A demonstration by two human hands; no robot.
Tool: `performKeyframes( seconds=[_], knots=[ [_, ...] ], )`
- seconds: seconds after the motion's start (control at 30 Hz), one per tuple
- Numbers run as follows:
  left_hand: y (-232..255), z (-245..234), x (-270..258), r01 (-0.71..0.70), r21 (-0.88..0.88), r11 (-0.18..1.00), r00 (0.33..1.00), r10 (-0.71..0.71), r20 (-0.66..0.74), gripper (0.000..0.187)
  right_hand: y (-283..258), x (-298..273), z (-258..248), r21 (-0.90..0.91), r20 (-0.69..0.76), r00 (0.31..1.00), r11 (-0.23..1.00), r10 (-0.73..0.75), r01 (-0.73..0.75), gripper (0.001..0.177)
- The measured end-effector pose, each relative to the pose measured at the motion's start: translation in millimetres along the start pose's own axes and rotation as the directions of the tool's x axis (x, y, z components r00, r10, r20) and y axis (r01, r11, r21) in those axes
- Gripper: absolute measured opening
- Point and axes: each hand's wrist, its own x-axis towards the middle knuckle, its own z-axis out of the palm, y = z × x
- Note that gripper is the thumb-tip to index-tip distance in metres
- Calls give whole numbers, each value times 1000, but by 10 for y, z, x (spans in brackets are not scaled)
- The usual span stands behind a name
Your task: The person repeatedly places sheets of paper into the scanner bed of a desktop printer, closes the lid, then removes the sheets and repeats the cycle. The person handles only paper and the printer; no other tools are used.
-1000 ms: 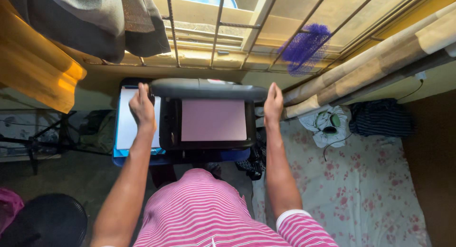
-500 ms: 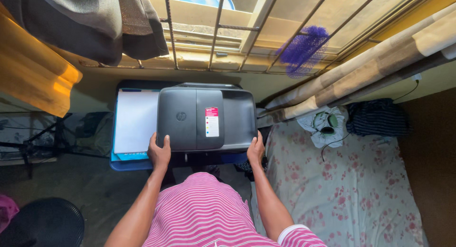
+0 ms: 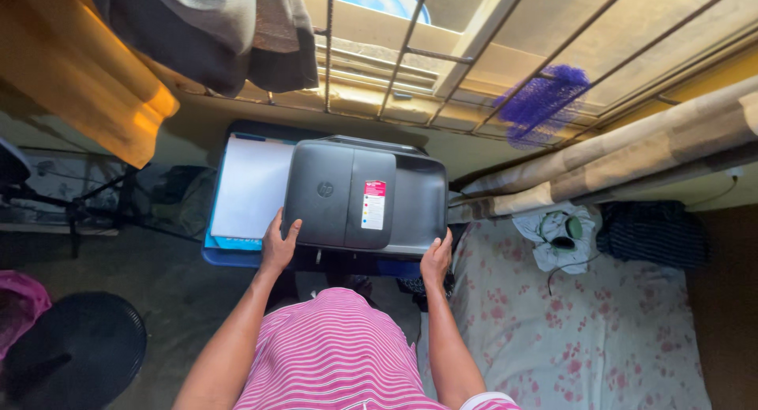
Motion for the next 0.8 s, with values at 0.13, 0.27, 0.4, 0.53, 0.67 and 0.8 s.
performKeyframes(
  seconds=[0.13, 0.27, 0.4, 0.53, 0.67, 0.8],
  knots=[
    [304, -55, -116, -105, 173, 979, 991, 119, -68, 84, -313, -85, -37, -339, 0, 984, 926, -177, 166, 68],
    [712, -148, -287, -284, 459, 842, 958, 229, 173, 90, -810, -365, 37, -305, 231, 921, 875, -314, 375, 66],
    [909, -219, -372, -390, 468, 793, 916, 281, 287, 90, -1124, -637, 106, -299, 387, 849, 822, -360, 485, 72],
    [921, -248, -370, -379, 440, 814, 918, 269, 292, 89, -1188, -702, 95, -342, 432, 829, 785, -356, 516, 77],
    [901, -236, -362, -361, 443, 821, 922, 245, 299, 89, -1197, -668, 67, -295, 423, 817, 793, -392, 533, 77],
    [782, -187, -370, -373, 421, 827, 920, 270, 286, 88, -1111, -552, -25, -187, 468, 820, 870, -330, 457, 71]
  ],
)
